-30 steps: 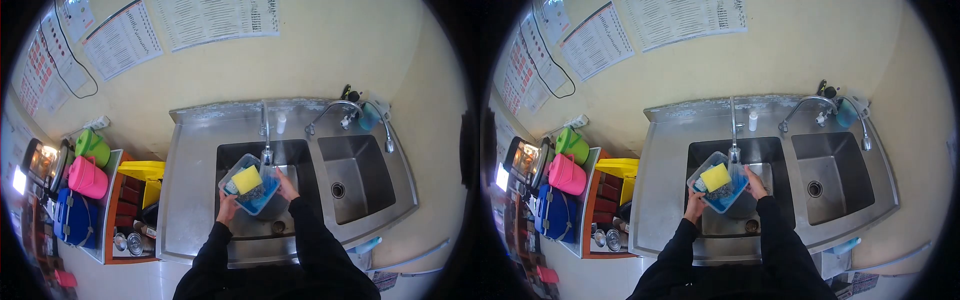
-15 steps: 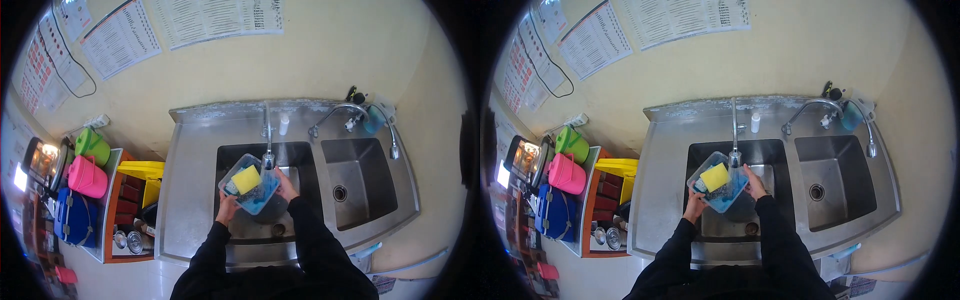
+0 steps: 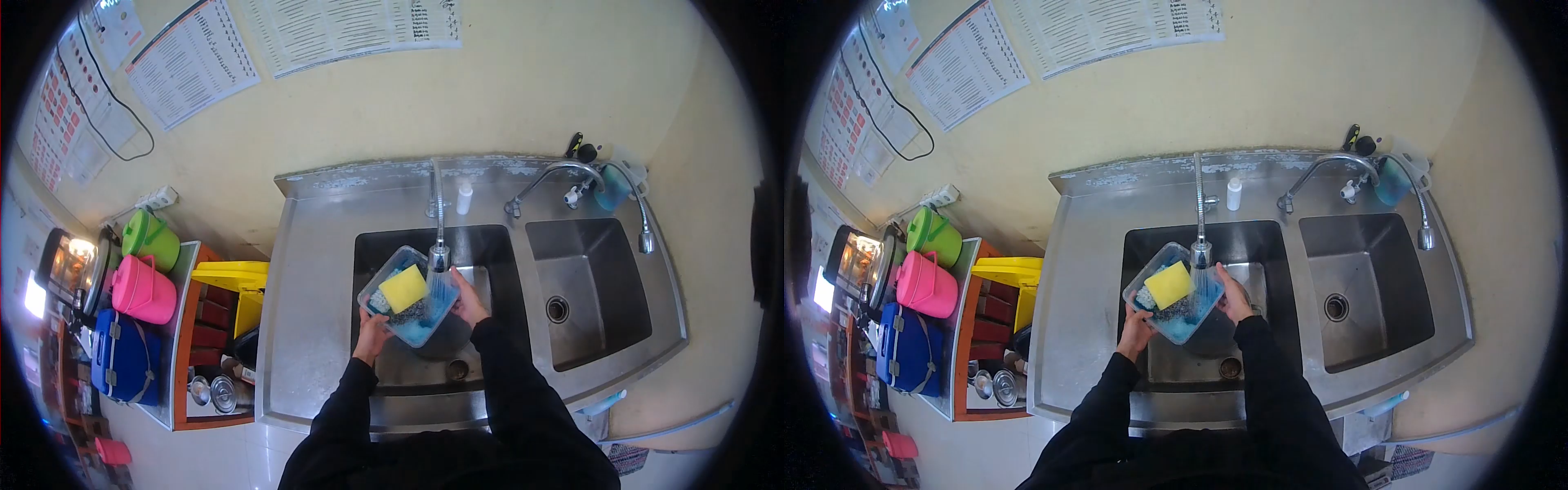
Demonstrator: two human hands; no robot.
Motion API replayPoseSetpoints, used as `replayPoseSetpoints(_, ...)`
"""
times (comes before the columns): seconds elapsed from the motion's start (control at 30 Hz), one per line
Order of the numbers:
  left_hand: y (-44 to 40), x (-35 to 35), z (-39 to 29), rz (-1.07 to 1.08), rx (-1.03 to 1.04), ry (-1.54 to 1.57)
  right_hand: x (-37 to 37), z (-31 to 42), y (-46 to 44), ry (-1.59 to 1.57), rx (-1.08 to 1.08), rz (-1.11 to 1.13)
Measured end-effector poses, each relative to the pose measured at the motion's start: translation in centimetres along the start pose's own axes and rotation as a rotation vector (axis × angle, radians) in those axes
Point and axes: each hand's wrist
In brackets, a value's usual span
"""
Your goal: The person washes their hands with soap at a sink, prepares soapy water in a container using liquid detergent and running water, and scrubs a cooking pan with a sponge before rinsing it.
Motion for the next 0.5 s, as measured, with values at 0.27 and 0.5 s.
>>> replayPoseSetpoints(0.27, 0.5, 0.4, -0.4, 0.021, 0.006, -0.022, -0.4, -0.3, -0.5, -0.058, 0.013, 0.013)
replayPoseSetpoints(0.5, 0.8, 0.8, -0.5, 0.016, 0.01, -0.021, -1.1, -1.3, -1.5, -0.091, -0.003, 0.027)
Point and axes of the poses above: each hand's wrist, its own y-axis away from the middle knuckle, its own x-axis out of the palm, z = x × y, and after that the axes turned 15 degrees about -x, right-handed
